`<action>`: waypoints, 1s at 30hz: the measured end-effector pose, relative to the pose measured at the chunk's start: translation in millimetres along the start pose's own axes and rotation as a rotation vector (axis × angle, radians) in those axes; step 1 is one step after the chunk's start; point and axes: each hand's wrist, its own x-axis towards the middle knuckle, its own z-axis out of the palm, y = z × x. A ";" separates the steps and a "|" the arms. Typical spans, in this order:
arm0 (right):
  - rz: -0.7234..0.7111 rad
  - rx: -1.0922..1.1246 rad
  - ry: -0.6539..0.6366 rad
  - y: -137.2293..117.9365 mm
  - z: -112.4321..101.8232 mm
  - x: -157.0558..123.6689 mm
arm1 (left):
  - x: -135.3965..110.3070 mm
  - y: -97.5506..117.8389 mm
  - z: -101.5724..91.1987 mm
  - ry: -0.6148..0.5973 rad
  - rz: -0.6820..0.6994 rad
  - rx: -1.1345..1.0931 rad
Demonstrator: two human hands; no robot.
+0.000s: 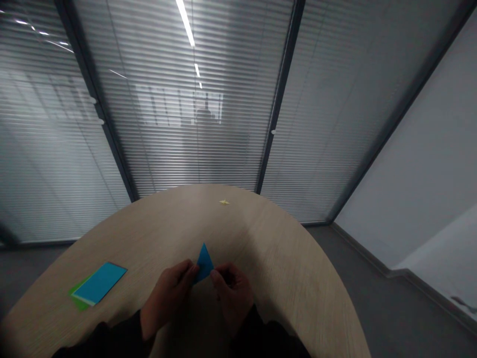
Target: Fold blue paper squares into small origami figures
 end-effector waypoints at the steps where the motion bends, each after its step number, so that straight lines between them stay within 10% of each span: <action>1: -0.006 -0.006 0.012 0.5 -0.4 0.5 | 0.3 0.3 -0.2 -0.019 0.001 -0.002; 30: 0.043 -0.049 -0.008 -3.3 -1.6 0.5 | -2.8 2.9 0.9 0.025 0.011 -0.110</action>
